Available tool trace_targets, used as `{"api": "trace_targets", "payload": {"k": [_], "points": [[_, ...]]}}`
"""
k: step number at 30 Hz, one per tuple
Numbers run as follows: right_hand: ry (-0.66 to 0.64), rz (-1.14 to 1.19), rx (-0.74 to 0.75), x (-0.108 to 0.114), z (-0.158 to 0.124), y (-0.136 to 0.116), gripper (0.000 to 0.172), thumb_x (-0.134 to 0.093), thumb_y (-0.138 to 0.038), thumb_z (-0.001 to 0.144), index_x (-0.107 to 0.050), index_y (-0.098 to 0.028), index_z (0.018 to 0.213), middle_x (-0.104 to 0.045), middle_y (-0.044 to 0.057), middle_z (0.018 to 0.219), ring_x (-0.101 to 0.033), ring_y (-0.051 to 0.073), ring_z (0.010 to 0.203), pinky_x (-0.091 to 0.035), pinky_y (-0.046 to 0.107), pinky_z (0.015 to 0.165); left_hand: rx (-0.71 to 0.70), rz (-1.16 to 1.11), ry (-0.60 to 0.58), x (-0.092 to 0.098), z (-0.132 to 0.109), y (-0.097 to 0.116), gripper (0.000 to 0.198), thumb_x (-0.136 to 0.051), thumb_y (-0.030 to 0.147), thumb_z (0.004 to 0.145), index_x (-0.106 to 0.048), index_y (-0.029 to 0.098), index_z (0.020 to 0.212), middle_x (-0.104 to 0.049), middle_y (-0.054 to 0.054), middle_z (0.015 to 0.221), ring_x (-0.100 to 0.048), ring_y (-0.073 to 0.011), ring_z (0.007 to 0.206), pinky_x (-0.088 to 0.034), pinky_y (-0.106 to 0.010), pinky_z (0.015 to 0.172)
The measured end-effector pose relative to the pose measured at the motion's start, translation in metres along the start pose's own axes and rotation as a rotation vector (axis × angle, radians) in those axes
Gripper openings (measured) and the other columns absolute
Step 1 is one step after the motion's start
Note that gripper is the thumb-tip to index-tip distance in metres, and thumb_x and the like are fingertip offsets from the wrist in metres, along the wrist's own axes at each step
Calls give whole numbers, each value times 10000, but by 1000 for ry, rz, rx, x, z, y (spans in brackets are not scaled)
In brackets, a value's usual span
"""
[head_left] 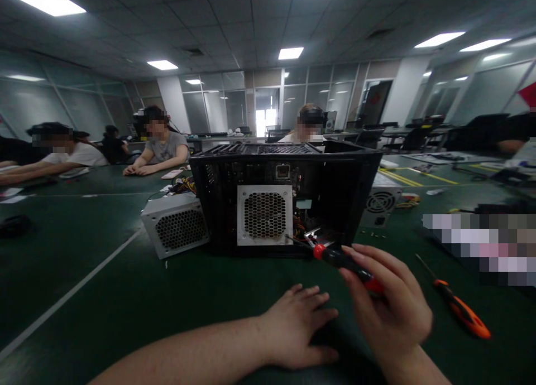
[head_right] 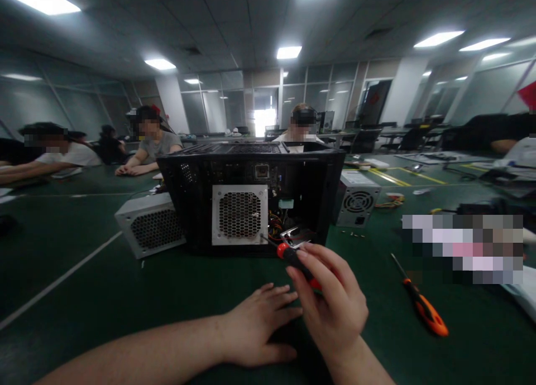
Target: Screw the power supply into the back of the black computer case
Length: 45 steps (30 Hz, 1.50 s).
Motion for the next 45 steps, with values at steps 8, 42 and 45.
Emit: {"api": "trace_targets", "payload": {"k": [8, 42, 45], "points": [[-240, 310, -42, -15, -2, 0, 386, -498, -67, 756, -487, -175, 1126, -449, 158, 1277, -484, 309, 1165, -465, 513, 892, -4, 16, 7, 1, 0, 0, 710, -423, 598, 815, -281, 237, 1410, -277, -121, 1490, -222, -301, 1378, -178, -545, 1095], [-13, 24, -87, 1, 3, 8, 283, -742, -105, 640, -547, -209, 817, -615, 14, 757, -653, 176, 668, -533, 283, 525, -11, 0, -12, 4, -1, 4, 687, -425, 583, 820, -327, 213, 1391, -286, -118, 1487, -215, -299, 1380, -172, -537, 1098], [31, 17, -87, 2, 2, 7, 314, -728, -99, 652, -560, -209, 893, -632, 36, 848, -653, 193, 730, -550, 339, 614, -4, 22, -10, 3, -1, 3, 680, -410, 593, 823, -341, 211, 1381, -290, -123, 1484, -221, -301, 1378, -183, -534, 1095]]}}
Point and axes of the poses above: each hand's wrist, its own z-axis towards the middle knuckle, its own x-axis out of the back of the hand, y = z × x, the point moved 9 cm from there along z, towards the middle knuckle
